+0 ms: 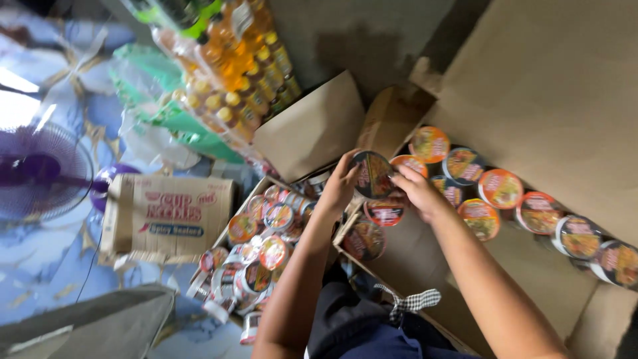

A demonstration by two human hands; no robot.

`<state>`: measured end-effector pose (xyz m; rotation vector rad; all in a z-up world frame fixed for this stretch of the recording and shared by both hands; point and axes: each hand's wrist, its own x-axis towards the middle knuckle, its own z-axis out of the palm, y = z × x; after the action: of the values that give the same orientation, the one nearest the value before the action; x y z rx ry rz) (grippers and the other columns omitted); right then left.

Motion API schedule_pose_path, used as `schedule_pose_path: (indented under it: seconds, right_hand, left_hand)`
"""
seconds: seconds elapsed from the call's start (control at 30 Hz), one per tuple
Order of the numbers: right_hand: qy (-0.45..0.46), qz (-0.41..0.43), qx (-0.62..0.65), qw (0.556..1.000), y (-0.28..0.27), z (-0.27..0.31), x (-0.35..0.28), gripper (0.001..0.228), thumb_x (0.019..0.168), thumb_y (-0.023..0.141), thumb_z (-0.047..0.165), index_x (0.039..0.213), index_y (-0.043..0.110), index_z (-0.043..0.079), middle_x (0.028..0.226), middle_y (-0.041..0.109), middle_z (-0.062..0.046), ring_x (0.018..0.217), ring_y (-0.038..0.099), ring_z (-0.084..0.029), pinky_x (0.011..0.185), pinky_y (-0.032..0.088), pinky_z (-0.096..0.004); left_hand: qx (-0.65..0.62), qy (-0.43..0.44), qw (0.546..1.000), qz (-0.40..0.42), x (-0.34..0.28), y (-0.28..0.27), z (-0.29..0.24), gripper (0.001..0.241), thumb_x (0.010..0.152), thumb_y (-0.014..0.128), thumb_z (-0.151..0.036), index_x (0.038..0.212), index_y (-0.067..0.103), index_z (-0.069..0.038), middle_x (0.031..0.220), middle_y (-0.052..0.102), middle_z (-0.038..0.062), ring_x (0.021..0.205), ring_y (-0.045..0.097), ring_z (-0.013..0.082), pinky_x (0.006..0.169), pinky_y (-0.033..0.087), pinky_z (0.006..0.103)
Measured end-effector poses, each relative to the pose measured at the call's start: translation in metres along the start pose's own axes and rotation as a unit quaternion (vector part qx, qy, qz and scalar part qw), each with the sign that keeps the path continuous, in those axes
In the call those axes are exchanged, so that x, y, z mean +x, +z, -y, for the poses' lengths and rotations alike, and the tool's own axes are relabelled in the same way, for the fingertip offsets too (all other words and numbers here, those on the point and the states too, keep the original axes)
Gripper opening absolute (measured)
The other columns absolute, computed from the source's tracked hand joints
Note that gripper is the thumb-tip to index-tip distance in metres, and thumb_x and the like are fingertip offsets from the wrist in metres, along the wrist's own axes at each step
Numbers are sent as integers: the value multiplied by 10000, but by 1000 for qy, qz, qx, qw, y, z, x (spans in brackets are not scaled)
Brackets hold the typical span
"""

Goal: Organizing and packing various flavors of cup noodles into a cardboard box.

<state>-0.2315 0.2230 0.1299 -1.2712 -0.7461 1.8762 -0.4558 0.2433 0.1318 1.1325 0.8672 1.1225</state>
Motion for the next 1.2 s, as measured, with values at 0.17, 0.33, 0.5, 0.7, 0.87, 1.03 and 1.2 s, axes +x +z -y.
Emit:
schedule_pose_path:
  seconds: [0.17, 0.33, 0.5, 0.7, 0.87, 1.03, 1.2]
  right_hand:
    - [64, 3, -72, 995, 72, 13, 34, 367, 990, 552, 180, 1347, 556, 98, 1144, 667, -74, 976, 666, -219, 821, 580, -402]
    - [41, 34, -102, 993, 94, -7, 75, 456, 969, 566, 177, 1422, 530, 135, 1236, 663, -41, 1084, 653, -162, 885, 570, -359]
    - [35, -8, -195, 980, 95, -12, 105, 518, 979, 561, 181, 1489, 469, 173, 1513, 495, -31, 1238, 561, -129, 928, 513, -322]
    - [2, 5, -166, 986, 86, -6, 106, 501, 970, 566, 157, 1466, 498, 119, 1512, 530, -106, 1192, 594, -171, 928, 541, -324]
    - [-8, -15, -118, 993, 51, -1, 81, 484, 982, 551, 151, 1462, 515, 103, 1470, 560, -112, 1147, 606, -172, 941, 534, -337]
    - [-44, -35, -33, 998, -3, 7, 36, 456, 1020, 518, 186, 1467, 516, 98, 1462, 563, -74, 1140, 590, -160, 950, 519, -348]
    - [-98, -107, -28, 989, -54, 26, -32, 433, 1017, 486, 181, 1440, 521, 97, 1453, 595, -18, 1186, 608, -155, 965, 530, -356]
  left_hand:
    - [-19, -64, 992, -105, 2, -51, 15, 375, 1043, 532, -38, 1418, 536, -48, 1187, 677, 79, 1049, 616, 144, 912, 501, 271]
    - [74, -162, 972, -154, -1, -87, 15, 433, 1020, 551, -56, 1453, 526, -58, 1093, 672, 118, 849, 565, 185, 721, 485, 297]
    - [81, -224, 956, -169, 11, -105, 22, 557, 965, 608, -109, 1505, 473, -97, 1127, 668, 170, 867, 605, 248, 746, 513, 343]
    - [226, -123, 951, -173, 22, -105, 53, 582, 903, 713, -168, 1444, 524, -65, 1404, 566, 204, 1162, 648, 309, 967, 539, 372]
    - [217, -127, 957, -148, 35, -70, 32, 584, 898, 715, -178, 1442, 530, -74, 1413, 560, 188, 1103, 648, 428, 908, 526, 487]
    - [308, 7, 948, -83, 39, -10, 12, 568, 887, 732, -192, 1404, 545, -52, 1375, 584, 242, 1278, 566, 409, 1068, 471, 431]
    - [311, 17, 950, -10, 35, 72, -2, 602, 849, 730, -191, 1404, 541, -56, 1390, 573, 240, 1304, 540, 412, 1068, 450, 445]
